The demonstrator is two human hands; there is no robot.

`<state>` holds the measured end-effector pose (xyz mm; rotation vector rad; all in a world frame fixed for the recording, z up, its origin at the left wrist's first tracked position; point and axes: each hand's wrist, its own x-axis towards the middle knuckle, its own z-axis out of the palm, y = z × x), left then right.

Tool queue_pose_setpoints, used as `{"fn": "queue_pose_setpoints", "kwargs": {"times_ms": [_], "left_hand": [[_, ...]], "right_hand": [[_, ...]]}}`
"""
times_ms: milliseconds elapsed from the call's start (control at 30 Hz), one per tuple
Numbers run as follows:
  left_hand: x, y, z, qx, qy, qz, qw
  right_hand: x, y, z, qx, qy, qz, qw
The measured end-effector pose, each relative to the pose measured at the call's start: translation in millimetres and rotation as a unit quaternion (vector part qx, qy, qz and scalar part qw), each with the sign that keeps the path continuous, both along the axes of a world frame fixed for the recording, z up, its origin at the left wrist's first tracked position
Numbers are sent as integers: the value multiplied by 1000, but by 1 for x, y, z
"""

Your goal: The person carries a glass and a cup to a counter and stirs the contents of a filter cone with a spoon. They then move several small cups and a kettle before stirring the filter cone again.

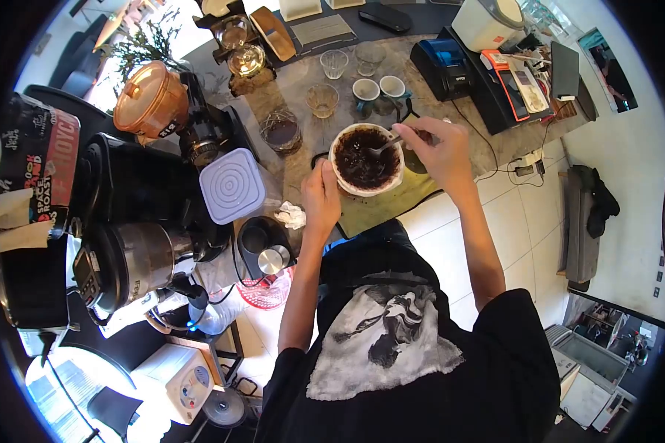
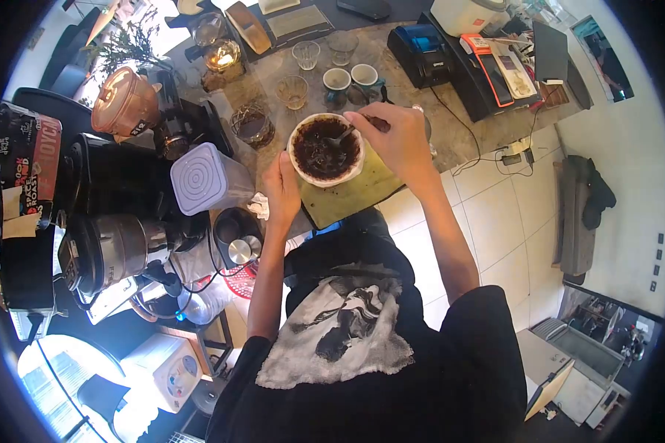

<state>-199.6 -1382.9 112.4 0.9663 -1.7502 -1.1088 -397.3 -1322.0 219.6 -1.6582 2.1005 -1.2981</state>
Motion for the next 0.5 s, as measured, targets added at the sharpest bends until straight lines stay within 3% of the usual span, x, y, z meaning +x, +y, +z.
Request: {"fn": "queue_pose_setpoints", "kwargs": {"times_ms": [300, 500], "left_hand": [[2, 1, 3, 6, 1, -10, 1000], [2, 1, 4, 19, 16, -13, 1000]], "right_hand": [[19, 14, 12, 32, -37, 37, 998], [14, 4, -18, 2, -30, 87, 996]]}}
